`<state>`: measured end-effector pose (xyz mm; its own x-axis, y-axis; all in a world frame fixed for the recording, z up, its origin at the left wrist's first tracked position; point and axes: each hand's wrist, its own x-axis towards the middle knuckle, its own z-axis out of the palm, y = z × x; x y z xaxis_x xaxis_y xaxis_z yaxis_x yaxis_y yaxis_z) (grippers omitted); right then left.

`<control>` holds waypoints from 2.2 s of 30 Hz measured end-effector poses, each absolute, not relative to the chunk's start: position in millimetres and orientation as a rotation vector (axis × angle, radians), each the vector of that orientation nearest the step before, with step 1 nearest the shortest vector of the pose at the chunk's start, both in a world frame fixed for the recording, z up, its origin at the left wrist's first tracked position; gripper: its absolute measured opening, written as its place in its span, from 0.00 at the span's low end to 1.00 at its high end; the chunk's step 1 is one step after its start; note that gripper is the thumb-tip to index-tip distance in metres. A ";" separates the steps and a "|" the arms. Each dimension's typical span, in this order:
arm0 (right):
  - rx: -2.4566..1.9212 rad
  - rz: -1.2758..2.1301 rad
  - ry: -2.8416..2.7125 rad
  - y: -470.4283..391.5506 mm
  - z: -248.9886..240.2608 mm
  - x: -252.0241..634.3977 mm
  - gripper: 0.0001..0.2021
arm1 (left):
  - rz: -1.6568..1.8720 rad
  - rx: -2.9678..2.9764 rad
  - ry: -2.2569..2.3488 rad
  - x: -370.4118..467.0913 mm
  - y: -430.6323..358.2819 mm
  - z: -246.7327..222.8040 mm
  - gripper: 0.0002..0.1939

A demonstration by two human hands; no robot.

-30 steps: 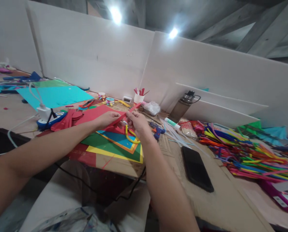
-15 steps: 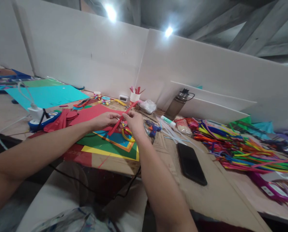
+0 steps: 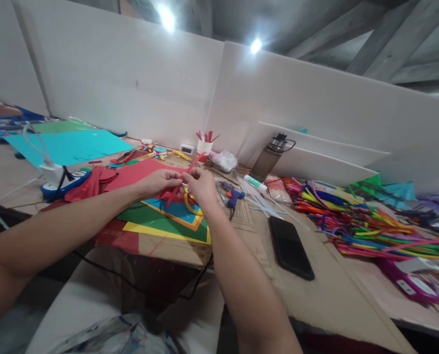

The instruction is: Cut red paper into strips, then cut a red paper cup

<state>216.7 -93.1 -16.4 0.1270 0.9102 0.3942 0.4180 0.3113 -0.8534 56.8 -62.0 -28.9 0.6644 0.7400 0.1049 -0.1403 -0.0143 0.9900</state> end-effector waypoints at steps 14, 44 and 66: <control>-1.083 1.135 -1.313 -84.8 -30.2 208.8 0.17 | 0.838 1.474 0.555 57.9 -59.6 -31.5 0.15; -0.907 1.292 -1.311 -92.9 -27.5 200.6 0.19 | 0.620 1.281 0.516 55.0 -70.0 -37.0 0.23; -1.059 1.075 -0.896 -104.8 -14.1 221.3 0.20 | 0.510 1.235 0.708 67.3 -91.8 -50.0 0.26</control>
